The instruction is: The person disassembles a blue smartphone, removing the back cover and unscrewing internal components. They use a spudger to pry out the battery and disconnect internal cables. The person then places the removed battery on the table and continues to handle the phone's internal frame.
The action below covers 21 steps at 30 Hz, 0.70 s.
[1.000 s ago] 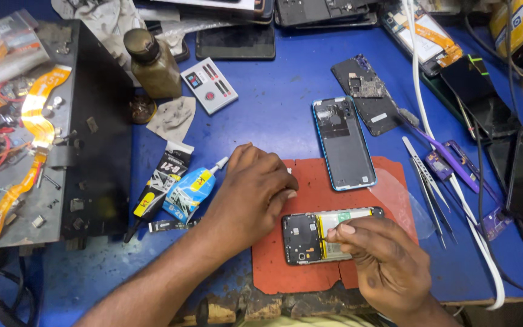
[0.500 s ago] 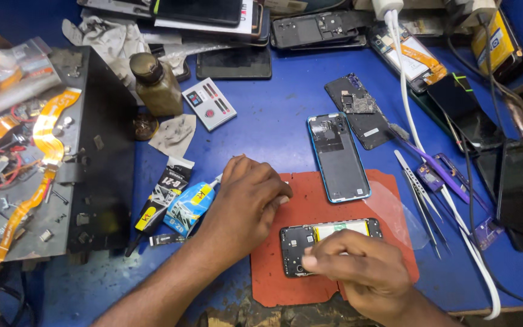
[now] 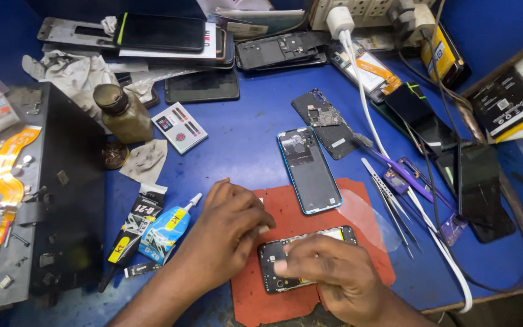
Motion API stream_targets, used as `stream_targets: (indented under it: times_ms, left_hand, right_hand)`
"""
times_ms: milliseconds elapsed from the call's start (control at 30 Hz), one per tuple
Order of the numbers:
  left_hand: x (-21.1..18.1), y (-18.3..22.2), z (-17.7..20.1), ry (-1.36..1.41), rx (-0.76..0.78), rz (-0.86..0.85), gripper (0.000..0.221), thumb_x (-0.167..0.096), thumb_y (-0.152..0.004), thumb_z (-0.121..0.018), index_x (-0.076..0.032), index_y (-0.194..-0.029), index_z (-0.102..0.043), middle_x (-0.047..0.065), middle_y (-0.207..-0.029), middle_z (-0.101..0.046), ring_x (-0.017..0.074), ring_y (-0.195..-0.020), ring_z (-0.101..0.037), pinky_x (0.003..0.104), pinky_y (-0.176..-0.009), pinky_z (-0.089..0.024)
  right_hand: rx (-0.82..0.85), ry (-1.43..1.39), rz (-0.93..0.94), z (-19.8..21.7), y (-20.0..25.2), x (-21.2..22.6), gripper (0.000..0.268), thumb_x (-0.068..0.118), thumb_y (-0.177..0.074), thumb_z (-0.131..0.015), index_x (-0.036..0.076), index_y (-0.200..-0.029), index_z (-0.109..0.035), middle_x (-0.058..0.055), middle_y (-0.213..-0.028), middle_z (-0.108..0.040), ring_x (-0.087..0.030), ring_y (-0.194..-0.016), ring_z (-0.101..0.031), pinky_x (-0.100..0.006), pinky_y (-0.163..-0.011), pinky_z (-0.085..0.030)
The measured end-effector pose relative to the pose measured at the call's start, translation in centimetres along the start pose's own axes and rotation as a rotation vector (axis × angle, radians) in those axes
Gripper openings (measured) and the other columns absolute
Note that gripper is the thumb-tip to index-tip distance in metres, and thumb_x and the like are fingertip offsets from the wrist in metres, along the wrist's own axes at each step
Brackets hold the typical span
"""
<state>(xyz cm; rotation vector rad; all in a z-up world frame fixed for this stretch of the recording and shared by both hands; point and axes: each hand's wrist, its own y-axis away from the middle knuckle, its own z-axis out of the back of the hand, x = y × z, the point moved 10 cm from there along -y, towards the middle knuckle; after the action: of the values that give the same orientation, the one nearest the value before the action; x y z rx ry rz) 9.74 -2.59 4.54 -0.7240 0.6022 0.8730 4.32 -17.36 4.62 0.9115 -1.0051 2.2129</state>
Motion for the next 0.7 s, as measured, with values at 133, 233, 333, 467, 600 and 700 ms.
stream_targets:
  times_ms: [133,233,333,467,600,700]
  left_hand:
    - [-0.5,0.0,-0.9,0.016,0.057,-0.032,0.010,-0.006,-0.078,-0.075,-0.008,-0.088,-0.073,0.006,-0.095,-0.061,0.0288,-0.105,-0.054,0.043,-0.095,-0.041]
    - [-0.6,0.2,-1.2,0.040,0.070,-0.034,0.010,-0.007,-0.078,-0.075,-0.008,-0.087,-0.073,0.006,-0.098,-0.062,0.0288,-0.107,-0.054,0.044,-0.098,-0.040]
    - [-0.8,0.2,-1.5,0.024,0.093,-0.057,0.009,-0.007,-0.079,-0.074,-0.008,-0.088,-0.074,0.006,-0.100,-0.063,0.0287,-0.110,-0.055,0.047,-0.103,-0.037]
    - [-0.8,0.3,-1.9,0.011,0.115,-0.066,0.011,-0.005,-0.078,-0.073,-0.008,-0.088,-0.075,0.006,-0.100,-0.064,0.0289,-0.111,-0.055,0.050,-0.108,-0.033]
    - [-0.8,0.4,-2.2,0.029,0.146,-0.049,0.011,-0.005,-0.078,-0.072,-0.008,-0.088,-0.076,0.006,-0.101,-0.064,0.0293,-0.112,-0.055,0.051,-0.111,-0.031]
    - [-0.8,0.5,-2.4,0.039,0.161,-0.048,0.012,-0.005,-0.080,-0.072,-0.008,-0.091,-0.076,0.006,-0.102,-0.064,0.0288,-0.113,-0.055,0.050,-0.110,-0.033]
  right_hand:
    - [-0.036,-0.086,-0.133,0.1,0.3,-1.3,0.055,-0.022,-0.076,-0.065,0.010,-0.119,-0.076,-0.007,-0.104,-0.066,-0.014,-0.083,-0.073,-0.026,-0.075,-0.062]
    - [-0.066,-0.061,-0.099,1.0,0.1,-1.2,0.059,-0.024,-0.071,-0.059,0.009,-0.119,-0.073,-0.006,-0.104,-0.070,-0.017,-0.090,-0.073,-0.028,-0.078,-0.061]
    - [-0.108,-0.080,-0.143,1.0,0.2,-1.6,0.058,-0.024,-0.073,-0.062,0.010,-0.119,-0.073,-0.008,-0.104,-0.068,-0.017,-0.086,-0.072,-0.026,-0.074,-0.061]
    - [-0.107,-0.090,-0.177,0.9,0.6,-1.9,0.053,-0.021,-0.078,-0.069,0.010,-0.121,-0.074,-0.010,-0.107,-0.069,-0.016,-0.083,-0.073,-0.026,-0.073,-0.062]
    - [-0.063,-0.062,-0.017,1.2,0.1,-0.2,0.058,-0.023,-0.074,-0.061,0.011,-0.120,-0.070,-0.005,-0.104,-0.072,-0.018,-0.092,-0.075,-0.029,-0.082,-0.061]
    - [-0.072,-0.043,-0.195,0.5,0.3,-1.8,0.060,-0.025,-0.078,-0.062,0.011,-0.125,-0.070,-0.012,-0.112,-0.067,-0.010,-0.077,-0.072,-0.022,-0.070,-0.063]
